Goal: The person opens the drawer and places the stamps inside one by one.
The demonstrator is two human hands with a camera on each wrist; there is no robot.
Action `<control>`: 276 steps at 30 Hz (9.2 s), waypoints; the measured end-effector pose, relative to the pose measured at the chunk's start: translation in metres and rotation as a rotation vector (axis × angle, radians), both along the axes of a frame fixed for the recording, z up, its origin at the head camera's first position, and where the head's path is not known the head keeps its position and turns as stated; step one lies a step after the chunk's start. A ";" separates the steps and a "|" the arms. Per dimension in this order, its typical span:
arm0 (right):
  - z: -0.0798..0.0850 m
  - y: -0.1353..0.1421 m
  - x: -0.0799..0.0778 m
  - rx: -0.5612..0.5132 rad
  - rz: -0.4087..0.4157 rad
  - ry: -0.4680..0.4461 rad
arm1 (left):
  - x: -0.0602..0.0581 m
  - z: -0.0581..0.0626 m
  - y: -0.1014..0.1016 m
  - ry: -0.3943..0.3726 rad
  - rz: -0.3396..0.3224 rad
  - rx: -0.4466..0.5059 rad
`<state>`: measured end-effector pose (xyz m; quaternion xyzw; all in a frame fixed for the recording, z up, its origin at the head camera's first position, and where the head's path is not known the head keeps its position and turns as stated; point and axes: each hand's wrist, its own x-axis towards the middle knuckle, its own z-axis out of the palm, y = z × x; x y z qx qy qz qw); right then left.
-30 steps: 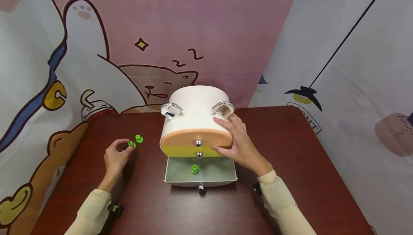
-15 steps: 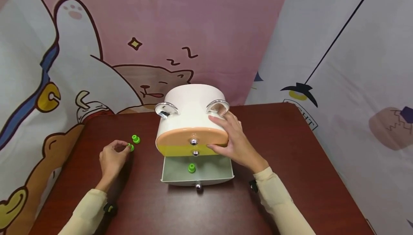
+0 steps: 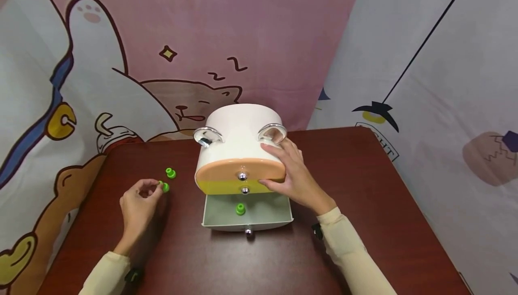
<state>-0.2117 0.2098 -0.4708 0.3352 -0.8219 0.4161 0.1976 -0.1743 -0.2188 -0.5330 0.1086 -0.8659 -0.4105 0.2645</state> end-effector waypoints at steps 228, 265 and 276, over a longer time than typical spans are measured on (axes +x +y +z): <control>0.000 0.002 0.003 -0.040 0.015 -0.005 | 0.057 0.051 0.119 0.287 -0.484 0.018; -0.002 -0.003 0.002 -0.017 0.033 0.029 | 0.034 0.021 0.217 -0.041 -0.645 -0.306; 0.000 -0.002 0.004 -0.004 0.036 0.010 | 0.031 0.021 0.220 -0.078 -0.680 -0.323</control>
